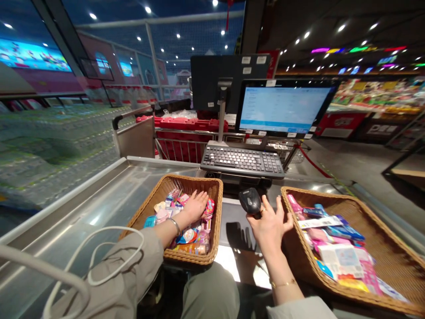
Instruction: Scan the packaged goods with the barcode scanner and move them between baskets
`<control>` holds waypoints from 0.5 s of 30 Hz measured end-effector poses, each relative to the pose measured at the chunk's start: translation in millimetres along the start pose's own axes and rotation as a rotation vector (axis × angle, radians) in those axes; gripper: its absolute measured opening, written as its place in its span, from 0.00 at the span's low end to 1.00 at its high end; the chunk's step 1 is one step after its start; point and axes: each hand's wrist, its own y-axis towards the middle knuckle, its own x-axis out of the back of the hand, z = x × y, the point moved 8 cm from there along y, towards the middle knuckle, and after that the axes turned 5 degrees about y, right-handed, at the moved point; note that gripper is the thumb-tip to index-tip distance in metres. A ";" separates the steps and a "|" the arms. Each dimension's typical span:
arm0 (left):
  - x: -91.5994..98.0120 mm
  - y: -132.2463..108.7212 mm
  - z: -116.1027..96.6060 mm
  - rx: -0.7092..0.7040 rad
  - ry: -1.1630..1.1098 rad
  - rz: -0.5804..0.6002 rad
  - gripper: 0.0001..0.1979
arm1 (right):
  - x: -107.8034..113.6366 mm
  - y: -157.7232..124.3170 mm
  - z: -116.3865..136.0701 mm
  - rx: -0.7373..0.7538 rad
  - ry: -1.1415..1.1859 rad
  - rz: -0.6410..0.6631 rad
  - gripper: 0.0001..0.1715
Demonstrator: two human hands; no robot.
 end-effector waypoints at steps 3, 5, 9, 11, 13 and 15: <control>-17.3 1.4 -3.0 -0.020 -0.035 0.048 0.41 | -5.1 -1.2 -2.3 -0.010 0.000 0.018 0.11; -25.8 2.0 -2.7 -0.026 -0.055 0.081 0.43 | -6.8 -0.9 -3.0 -0.015 0.006 0.020 0.11; -35.8 3.9 -0.4 -0.055 -0.073 0.139 0.44 | -9.7 -0.7 -3.2 -0.013 0.020 0.019 0.12; -36.9 5.7 1.5 -0.065 -0.064 0.139 0.44 | -11.0 -1.3 -3.0 -0.008 0.022 0.022 0.12; -36.6 7.7 3.2 -0.074 -0.041 0.122 0.43 | -11.7 -1.9 -3.0 -0.005 0.021 0.026 0.12; -36.1 9.3 4.1 -0.086 -0.018 0.097 0.40 | -11.5 -2.4 -3.4 -0.009 0.018 0.029 0.13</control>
